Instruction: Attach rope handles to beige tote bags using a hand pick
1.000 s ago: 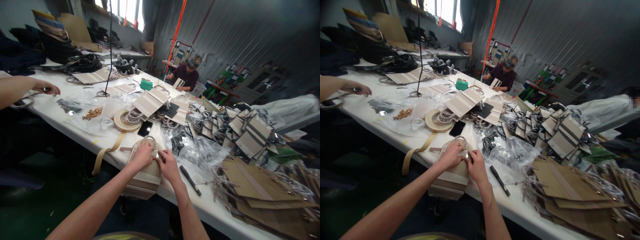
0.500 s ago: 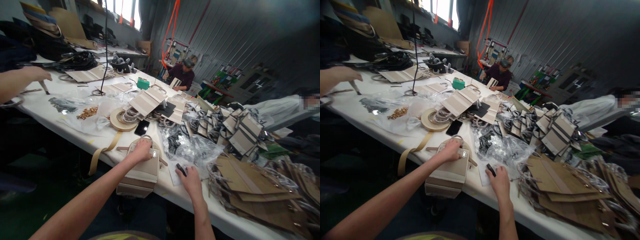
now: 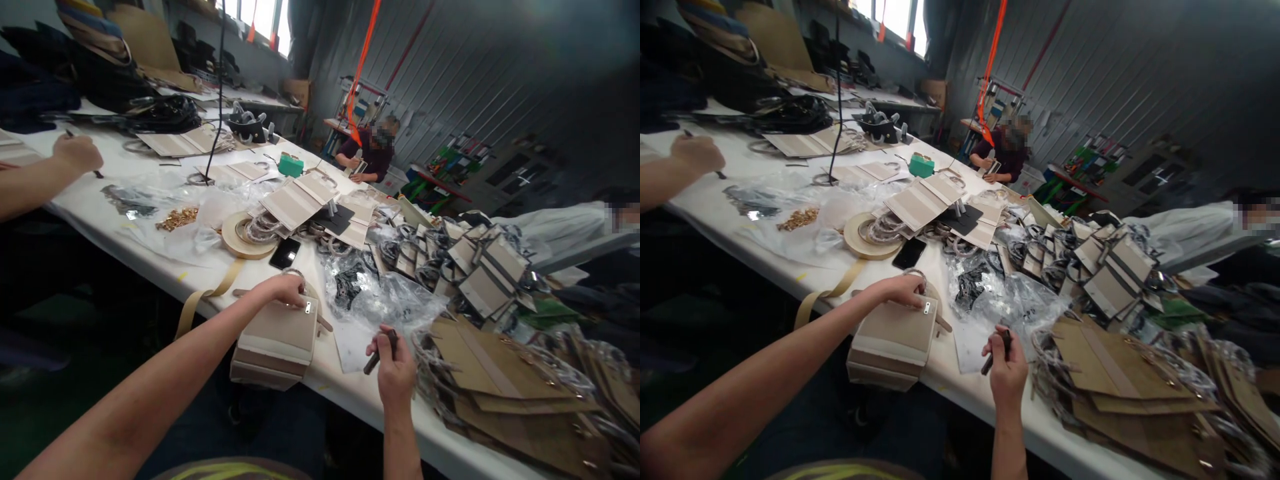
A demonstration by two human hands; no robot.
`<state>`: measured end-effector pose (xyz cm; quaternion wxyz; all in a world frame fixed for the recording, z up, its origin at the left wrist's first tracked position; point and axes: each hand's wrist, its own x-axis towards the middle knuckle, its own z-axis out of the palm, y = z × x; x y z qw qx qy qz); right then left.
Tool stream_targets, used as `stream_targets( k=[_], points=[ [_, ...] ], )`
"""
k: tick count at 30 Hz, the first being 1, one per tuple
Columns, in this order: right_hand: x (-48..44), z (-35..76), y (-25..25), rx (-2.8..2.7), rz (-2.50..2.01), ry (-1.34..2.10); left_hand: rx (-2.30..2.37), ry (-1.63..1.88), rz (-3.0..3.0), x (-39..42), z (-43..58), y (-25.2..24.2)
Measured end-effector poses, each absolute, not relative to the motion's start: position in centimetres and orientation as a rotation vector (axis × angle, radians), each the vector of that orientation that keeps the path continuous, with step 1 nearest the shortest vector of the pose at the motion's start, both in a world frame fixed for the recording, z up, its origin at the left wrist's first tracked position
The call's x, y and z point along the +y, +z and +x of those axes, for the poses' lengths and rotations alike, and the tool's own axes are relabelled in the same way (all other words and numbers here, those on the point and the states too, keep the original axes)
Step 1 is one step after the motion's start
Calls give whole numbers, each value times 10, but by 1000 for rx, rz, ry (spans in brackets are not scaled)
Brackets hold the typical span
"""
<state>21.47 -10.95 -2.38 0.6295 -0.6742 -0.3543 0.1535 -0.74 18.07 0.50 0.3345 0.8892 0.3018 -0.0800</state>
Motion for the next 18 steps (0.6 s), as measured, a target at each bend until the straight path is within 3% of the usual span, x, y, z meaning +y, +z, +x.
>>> stream_targets(
  k=[4,10,18],
  points=[
    [-87,190,1,-866,-1284,323,858,-184,2314,178,-3,2],
    [-18,160,40,-777,-1030,630,937,-277,2158,170,2,14],
    [62,111,18,-778,-1144,560,989,-317,2169,164,5,31]
  ],
)
